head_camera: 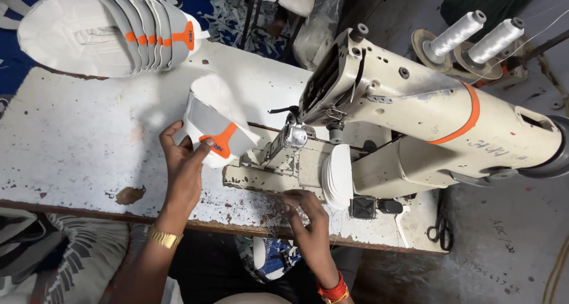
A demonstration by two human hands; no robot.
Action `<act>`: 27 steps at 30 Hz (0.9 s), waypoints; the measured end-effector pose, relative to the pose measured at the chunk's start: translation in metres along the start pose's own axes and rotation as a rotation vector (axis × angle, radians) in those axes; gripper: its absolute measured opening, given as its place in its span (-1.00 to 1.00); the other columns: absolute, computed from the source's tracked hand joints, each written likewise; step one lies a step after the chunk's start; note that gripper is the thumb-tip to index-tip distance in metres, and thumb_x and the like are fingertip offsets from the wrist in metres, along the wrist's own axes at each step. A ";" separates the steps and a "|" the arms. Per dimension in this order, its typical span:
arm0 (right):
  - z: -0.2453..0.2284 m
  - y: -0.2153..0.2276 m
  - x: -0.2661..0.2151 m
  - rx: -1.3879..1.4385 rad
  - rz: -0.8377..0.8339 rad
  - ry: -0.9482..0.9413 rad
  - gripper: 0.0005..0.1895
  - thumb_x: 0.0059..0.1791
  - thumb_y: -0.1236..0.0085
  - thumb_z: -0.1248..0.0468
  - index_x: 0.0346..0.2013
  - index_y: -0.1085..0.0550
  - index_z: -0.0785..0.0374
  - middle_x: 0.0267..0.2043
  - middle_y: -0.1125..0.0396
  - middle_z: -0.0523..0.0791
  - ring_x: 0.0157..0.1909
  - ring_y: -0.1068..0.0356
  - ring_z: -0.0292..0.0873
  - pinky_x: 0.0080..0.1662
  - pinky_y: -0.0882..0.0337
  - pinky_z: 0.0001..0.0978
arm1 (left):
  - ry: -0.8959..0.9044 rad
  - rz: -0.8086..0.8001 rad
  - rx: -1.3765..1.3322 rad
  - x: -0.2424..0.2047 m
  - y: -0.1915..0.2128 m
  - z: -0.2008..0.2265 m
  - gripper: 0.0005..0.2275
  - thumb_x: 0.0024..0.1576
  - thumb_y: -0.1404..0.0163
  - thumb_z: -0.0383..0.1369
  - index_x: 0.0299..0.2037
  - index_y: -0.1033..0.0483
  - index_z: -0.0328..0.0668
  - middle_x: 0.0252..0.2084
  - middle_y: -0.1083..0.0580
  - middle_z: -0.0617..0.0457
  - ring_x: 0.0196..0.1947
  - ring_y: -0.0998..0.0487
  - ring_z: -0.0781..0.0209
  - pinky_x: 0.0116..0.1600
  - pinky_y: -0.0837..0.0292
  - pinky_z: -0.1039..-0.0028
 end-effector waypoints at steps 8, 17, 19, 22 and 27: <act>-0.095 -0.013 0.051 0.240 -0.091 0.167 -0.40 0.01 -0.19 0.28 0.30 -0.28 0.43 0.12 -0.39 0.05 0.16 -0.38 -0.12 0.10 -0.43 -0.26 | 0.020 -0.144 0.110 -0.058 -0.033 0.043 -0.30 0.05 -0.08 -0.52 0.39 0.03 -0.04 0.18 -0.38 -0.16 0.19 -0.45 0.07 0.25 -0.46 0.25; -0.064 -0.040 0.032 0.630 -0.222 -0.084 -0.69 0.12 -0.16 0.32 0.10 -0.45 0.47 -0.17 -0.46 -0.10 -0.17 -0.34 -0.34 -0.11 -0.38 -0.47 | 0.069 -0.310 0.182 -0.055 -0.062 0.053 -0.47 0.17 -0.07 -0.45 0.36 -0.19 -0.18 0.22 -0.39 -0.12 0.18 -0.43 0.20 0.22 -0.41 0.41; -0.067 -0.034 0.030 0.679 -0.185 -0.076 -0.69 0.13 -0.14 0.34 0.13 -0.43 0.48 -0.12 -0.48 -0.11 -0.11 -0.36 -0.35 -0.05 -0.40 -0.49 | 0.083 -0.352 0.183 -0.044 -0.070 0.044 -0.49 0.18 -0.09 -0.44 0.34 -0.23 -0.20 0.19 -0.41 -0.14 0.13 -0.44 0.22 0.18 -0.40 0.43; -0.072 -0.019 0.039 0.852 -0.061 -0.105 -0.38 0.04 -0.10 0.40 0.38 -0.16 0.35 -0.05 -0.49 -0.16 -0.03 -0.42 -0.37 0.00 -0.42 -0.56 | 0.152 -0.382 0.257 -0.027 -0.085 0.025 -0.59 0.20 -0.12 -0.44 0.25 -0.38 -0.31 0.08 -0.46 -0.19 0.06 -0.44 0.19 0.13 -0.41 0.39; -0.061 0.005 0.059 0.644 -0.043 -0.084 -0.03 0.01 -0.14 0.44 0.58 0.20 0.23 -0.32 -0.38 -0.16 -0.30 -0.33 -0.36 -0.25 -0.34 -0.56 | -0.076 -0.514 0.499 -0.001 -0.104 0.002 -0.63 0.19 -0.08 -0.49 0.21 -0.38 -0.33 0.24 -0.43 -0.05 0.29 -0.39 0.20 0.34 -0.29 0.41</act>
Point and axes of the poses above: each hand's wrist, its own x-axis towards the middle knuckle, its own y-axis out of the back of the hand, z = x × y, the point moved 1 cm from there along x, towards the middle knuckle
